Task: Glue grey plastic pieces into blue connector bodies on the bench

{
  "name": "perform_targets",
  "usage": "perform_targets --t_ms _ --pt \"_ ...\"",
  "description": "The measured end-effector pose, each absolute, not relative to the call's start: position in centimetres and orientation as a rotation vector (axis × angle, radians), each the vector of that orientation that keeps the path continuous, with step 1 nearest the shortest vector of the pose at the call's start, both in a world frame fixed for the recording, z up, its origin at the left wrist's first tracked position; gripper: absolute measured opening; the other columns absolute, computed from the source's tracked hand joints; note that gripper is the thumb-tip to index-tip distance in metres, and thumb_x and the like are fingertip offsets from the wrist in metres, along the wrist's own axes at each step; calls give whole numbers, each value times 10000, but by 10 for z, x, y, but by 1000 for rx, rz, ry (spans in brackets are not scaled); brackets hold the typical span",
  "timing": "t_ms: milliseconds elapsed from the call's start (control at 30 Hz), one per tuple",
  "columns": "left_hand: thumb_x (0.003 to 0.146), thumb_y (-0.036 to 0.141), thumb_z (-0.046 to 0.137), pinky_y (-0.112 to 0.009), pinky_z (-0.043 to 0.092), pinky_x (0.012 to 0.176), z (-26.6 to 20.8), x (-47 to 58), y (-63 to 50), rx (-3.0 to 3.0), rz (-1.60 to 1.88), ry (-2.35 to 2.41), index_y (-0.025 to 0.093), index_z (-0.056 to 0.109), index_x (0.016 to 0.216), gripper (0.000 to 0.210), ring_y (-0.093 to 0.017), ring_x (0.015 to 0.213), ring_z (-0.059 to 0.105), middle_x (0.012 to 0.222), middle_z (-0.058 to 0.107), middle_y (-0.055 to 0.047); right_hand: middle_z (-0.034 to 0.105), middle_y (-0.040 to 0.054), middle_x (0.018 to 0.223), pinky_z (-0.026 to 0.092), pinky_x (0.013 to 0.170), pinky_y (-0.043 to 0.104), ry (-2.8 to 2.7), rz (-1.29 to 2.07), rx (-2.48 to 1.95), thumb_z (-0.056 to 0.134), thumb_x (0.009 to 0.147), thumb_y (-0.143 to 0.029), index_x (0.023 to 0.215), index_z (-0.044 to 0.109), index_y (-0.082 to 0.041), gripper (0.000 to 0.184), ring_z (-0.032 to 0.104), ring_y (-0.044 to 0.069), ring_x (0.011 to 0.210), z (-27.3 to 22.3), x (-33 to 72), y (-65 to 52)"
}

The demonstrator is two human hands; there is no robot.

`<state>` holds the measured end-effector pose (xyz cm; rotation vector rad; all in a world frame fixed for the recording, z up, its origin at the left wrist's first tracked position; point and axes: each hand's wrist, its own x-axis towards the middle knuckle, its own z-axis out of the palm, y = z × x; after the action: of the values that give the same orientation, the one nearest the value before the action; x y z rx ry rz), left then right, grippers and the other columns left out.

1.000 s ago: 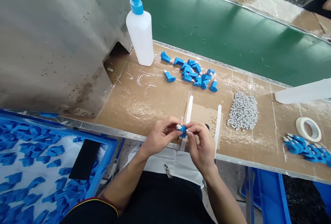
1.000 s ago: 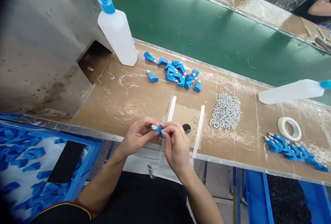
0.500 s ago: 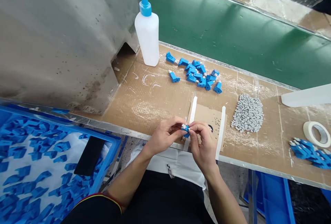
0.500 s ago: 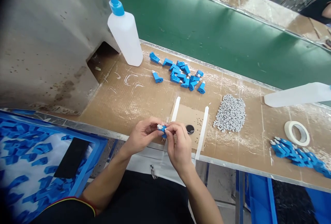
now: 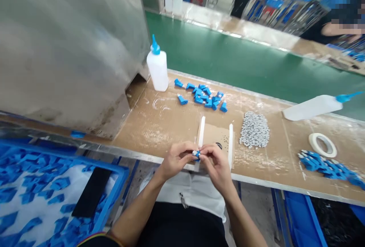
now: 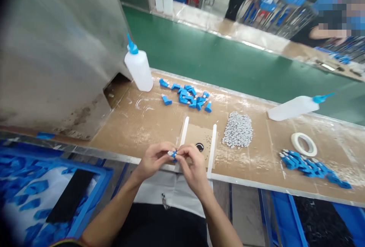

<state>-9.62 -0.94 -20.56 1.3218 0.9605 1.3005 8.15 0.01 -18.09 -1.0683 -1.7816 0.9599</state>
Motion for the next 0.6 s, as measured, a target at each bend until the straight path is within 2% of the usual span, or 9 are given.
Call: perform_targets --t_ms 100,167,300,367,467,600 --pt "878 463 774 -271 608 754 -197 -85 -20 1228 1382 1021 198 793 918 269 -200 875 739 998 766 -94 691 59 952 561 675 281 -1763 948 -1053 595 996 -295 1064 669 -215 128 647 168 756 -178 85 -13" --pt "867 514 770 -297 624 786 -190 -78 -26 1199 1366 1085 203 802 943 322 -214 850 742 908 765 -84 685 61 961 566 660 269 -1774 907 -1060 583 1000 -283 1082 676 -213 142 648 164 753 -175 86 -21" --pt "778 636 798 -384 652 889 -174 -65 -36 1087 1243 1145 216 804 1096 526 -270 904 782 980 812 -101 681 67 979 583 637 257 -1731 688 -1077 577 997 -260 1098 675 -220 146 670 163 750 -170 84 -33" --pt "736 686 800 -414 662 893 -166 -60 -38 1036 1196 1171 223 804 1105 592 -296 920 793 982 824 -98 677 67 972 590 634 258 -1707 555 -1074 559 1005 -259 1110 675 -227 159 681 168 755 -169 81 -38" --pt "715 722 790 -419 678 864 -158 -59 -35 1023 1186 1221 224 823 1041 596 -317 908 801 948 834 -93 655 56 927 576 594 256 -1680 426 -1091 529 1014 -249 1114 677 -240 179 673 166 717 -171 74 -40" --pt "729 700 793 -398 685 836 -165 -65 -25 1043 1184 1225 223 828 1048 575 -314 912 802 967 838 -93 623 36 858 536 534 257 -1690 328 -1123 548 986 -225 1025 673 -234 131 623 158 629 -176 60 -29"
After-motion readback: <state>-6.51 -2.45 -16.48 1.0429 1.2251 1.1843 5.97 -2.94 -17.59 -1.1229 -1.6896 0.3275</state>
